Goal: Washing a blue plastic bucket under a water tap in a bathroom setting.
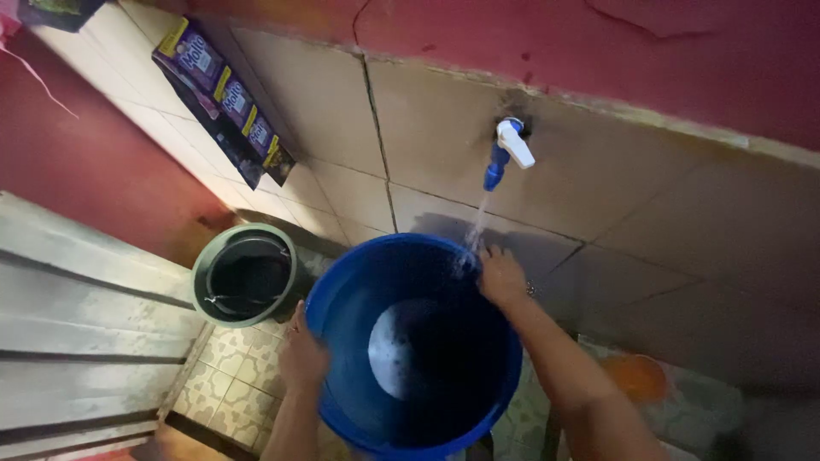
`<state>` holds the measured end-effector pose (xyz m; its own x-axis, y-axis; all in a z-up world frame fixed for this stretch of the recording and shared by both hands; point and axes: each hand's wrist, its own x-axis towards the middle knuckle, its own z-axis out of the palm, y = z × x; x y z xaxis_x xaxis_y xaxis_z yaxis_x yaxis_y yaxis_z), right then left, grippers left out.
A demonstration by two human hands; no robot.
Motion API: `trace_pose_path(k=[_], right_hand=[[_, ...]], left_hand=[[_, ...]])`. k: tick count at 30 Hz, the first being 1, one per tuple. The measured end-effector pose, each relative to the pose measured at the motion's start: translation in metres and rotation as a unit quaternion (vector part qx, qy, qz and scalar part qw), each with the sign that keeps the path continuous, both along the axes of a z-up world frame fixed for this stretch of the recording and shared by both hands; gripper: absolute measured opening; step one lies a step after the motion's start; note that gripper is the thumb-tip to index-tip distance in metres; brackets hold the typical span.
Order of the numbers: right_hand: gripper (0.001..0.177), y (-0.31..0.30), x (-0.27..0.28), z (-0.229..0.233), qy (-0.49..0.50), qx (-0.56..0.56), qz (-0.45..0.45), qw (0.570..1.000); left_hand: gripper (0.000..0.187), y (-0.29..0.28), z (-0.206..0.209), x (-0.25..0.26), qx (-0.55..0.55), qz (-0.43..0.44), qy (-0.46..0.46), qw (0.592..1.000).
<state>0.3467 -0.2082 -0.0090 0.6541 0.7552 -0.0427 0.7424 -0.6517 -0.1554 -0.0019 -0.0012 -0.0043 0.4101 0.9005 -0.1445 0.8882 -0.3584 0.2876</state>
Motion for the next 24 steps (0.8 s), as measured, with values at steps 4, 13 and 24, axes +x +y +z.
trace_pose_path(k=[4, 13, 24], right_hand=[[0.044, -0.042, -0.002, -0.035, 0.003, -0.044, -0.001, 0.999], [0.065, -0.07, -0.016, -0.029, 0.08, -0.002, -0.072, 0.994], [0.054, -0.08, -0.009, -0.051, 0.039, 0.077, -0.016, 0.996]], left_hand=[[0.08, 0.002, -0.017, -0.004, 0.053, -0.017, -0.044, 0.997], [0.085, -0.006, -0.003, 0.0, 0.037, -0.007, -0.011, 0.999], [0.087, -0.002, 0.001, 0.002, 0.003, 0.0, 0.015, 1.0]])
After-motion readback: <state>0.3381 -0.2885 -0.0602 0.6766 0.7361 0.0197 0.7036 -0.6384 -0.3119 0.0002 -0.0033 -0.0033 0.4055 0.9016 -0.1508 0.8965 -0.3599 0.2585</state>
